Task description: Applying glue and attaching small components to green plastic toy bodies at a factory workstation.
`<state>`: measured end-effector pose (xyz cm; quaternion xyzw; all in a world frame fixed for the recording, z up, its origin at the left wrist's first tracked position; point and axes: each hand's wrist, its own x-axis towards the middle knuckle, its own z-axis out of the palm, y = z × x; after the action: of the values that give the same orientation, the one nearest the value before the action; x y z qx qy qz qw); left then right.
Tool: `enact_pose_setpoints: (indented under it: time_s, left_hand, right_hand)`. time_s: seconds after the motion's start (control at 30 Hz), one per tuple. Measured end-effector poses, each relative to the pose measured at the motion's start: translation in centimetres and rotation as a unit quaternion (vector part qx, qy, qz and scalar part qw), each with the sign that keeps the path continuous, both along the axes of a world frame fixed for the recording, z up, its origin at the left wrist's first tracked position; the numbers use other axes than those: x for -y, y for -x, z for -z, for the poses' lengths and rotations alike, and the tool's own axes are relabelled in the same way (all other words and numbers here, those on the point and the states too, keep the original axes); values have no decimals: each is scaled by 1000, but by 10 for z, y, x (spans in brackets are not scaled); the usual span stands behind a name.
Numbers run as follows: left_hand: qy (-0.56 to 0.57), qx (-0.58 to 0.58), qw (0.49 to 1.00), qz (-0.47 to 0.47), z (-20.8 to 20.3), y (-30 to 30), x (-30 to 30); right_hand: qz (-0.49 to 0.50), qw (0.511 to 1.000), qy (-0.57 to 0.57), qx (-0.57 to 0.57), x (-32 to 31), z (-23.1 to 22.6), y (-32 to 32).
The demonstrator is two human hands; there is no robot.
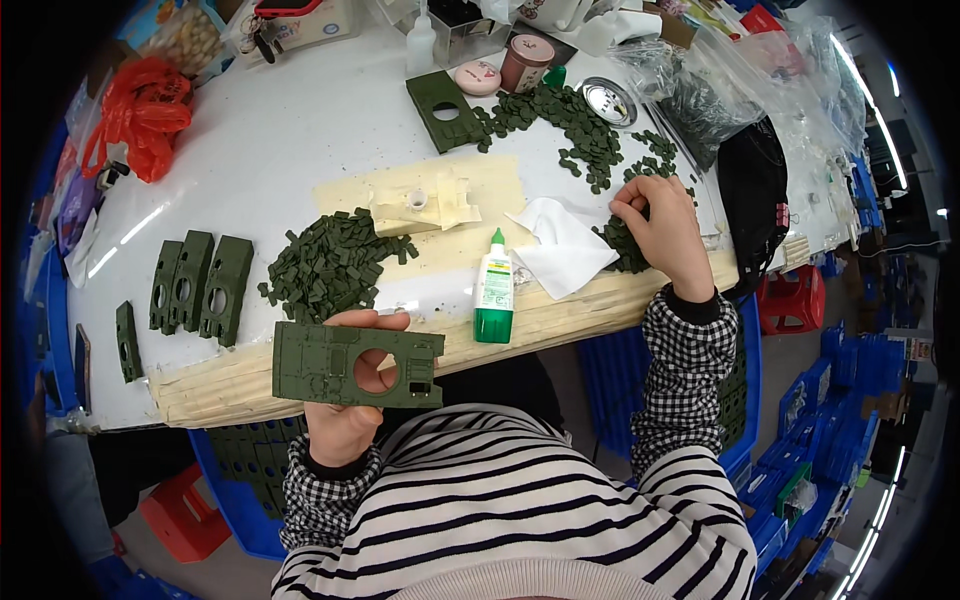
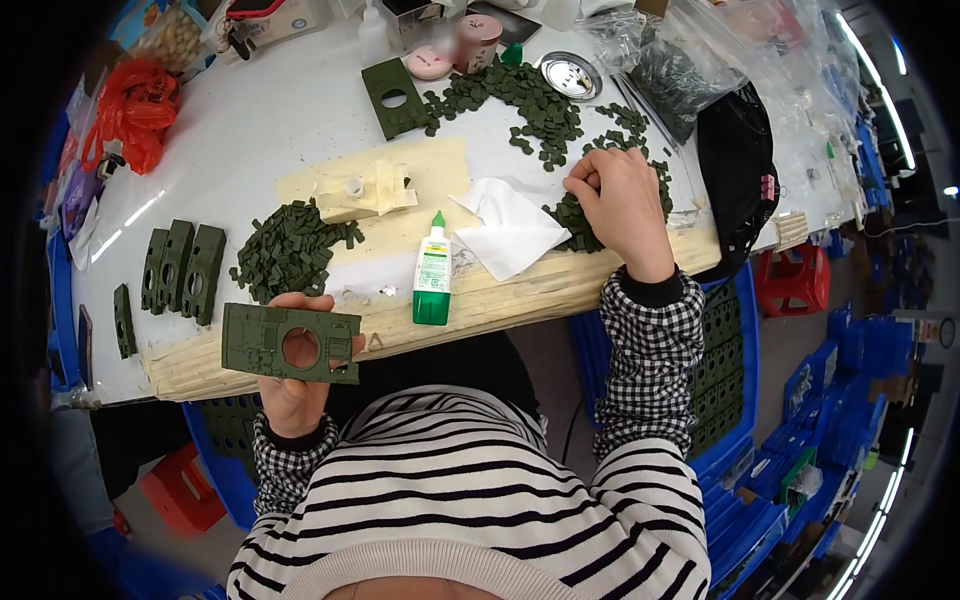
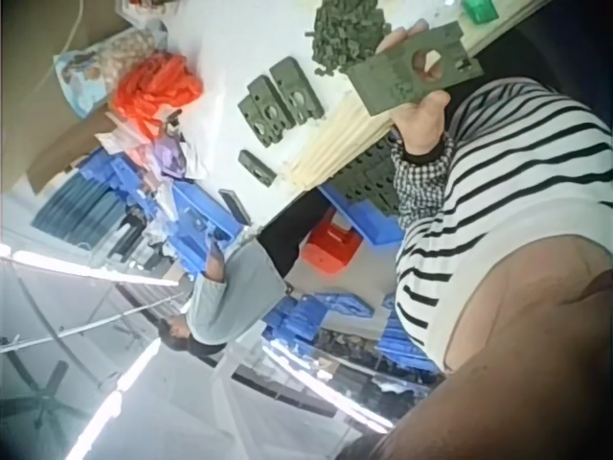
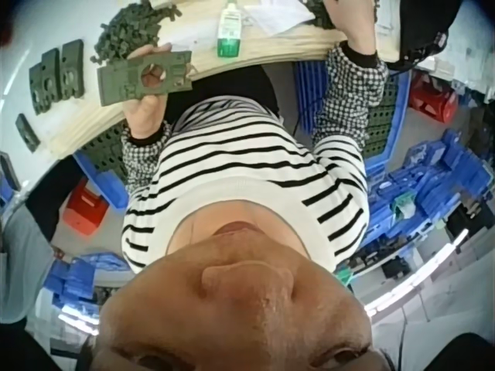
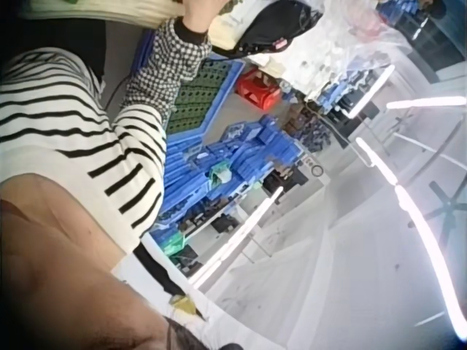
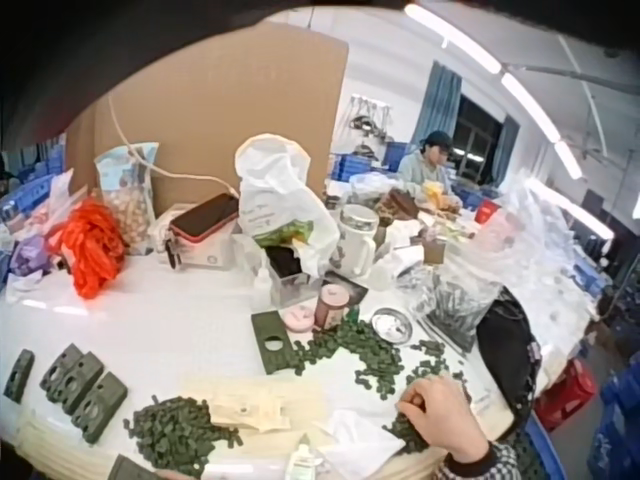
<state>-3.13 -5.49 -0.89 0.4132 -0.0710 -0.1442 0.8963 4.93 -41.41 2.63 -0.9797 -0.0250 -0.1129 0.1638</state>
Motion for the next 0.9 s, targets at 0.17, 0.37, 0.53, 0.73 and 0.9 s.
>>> enact_pose_setpoints:
  time_s: [0.17,0.37,0.53,0.73,0.9]
  left_hand:
    - [-7,7,1000,15,-1,-3,2]
    - [39,-3,999,33,-9,-9,10]
    - [7,21,999,46,-13,-12,10]
    - [-3,21,999,41,-16,-13,8]
    - [-9,29,999,35,-17,-12,6]
  right_hand:
    - [-29,998,55,21,-3,6,1]
    - [3,992,-76,103,-22,2,10]
    - [-62,960,-262,78,-75,-35,41]
    - [-192,921,-339,5,-124,-45,58]
    - [-244,890,-380,-61,-141,-41,57]
